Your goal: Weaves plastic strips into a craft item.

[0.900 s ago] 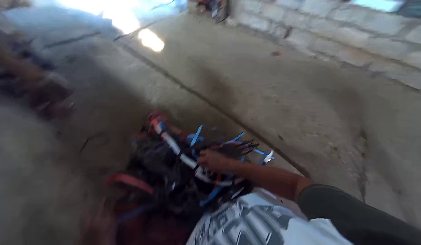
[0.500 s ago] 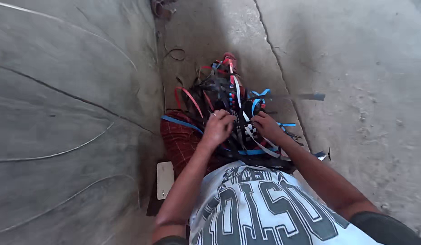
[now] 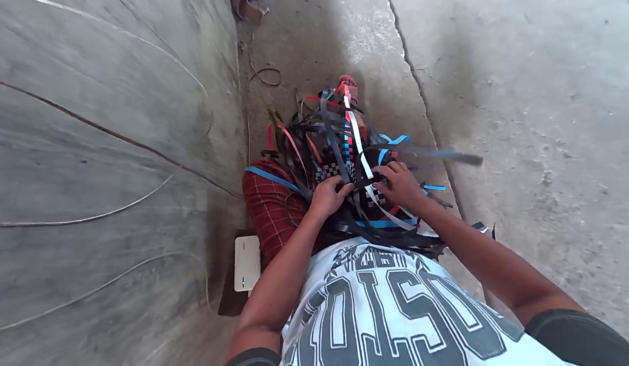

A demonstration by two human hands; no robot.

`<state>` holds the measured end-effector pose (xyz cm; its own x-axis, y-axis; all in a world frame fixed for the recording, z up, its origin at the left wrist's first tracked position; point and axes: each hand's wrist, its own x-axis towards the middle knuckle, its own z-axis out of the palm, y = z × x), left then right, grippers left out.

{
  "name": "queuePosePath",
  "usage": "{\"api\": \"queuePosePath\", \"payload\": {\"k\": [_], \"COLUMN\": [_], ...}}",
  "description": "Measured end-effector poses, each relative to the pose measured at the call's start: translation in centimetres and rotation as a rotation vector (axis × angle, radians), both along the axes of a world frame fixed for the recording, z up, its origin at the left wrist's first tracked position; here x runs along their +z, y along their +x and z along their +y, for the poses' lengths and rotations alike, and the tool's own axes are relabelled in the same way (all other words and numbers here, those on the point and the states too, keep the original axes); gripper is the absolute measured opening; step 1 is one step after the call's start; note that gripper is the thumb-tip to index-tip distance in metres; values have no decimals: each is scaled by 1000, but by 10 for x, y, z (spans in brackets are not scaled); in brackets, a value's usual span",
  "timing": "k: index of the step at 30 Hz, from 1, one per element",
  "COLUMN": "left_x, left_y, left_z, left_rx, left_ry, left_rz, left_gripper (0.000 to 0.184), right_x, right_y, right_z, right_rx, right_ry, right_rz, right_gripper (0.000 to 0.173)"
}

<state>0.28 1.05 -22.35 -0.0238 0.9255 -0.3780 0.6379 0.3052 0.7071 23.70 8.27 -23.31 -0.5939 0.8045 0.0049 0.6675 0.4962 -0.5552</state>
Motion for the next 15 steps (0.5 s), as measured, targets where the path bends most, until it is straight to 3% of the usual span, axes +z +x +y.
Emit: {"api": "queuePosePath", "payload": {"k": [2,4,8,9,12,15], "left_x": [-3,-6,-3,-2,1,-6], "left_y": [-2,-1,11,12,1,-8], "left_z": [3,3,-6,-8,-8,-3], "left_rx": [-32,-62,-125,-153,-261,-305], "left_ry": [26,58,270,318,340,233], "left_rz": [-13,-28,-56,-65,-117,-275], "left_gripper": [37,33,25,22,21,27], "right_x": [5,17,44,45,43,31], "right_y": [-10,-25,-54,-59,-59,-38], "right_z": [-4,-8,-4,-4,-20,-45], "right_rx": [-27,-17,-35,-57,-62,53], "right_ry": [176,183,-419,-476,-319,-119], "right_rz": [126,231,141,150,244,307], "right_gripper": [38,32,40,37,30,23]}}
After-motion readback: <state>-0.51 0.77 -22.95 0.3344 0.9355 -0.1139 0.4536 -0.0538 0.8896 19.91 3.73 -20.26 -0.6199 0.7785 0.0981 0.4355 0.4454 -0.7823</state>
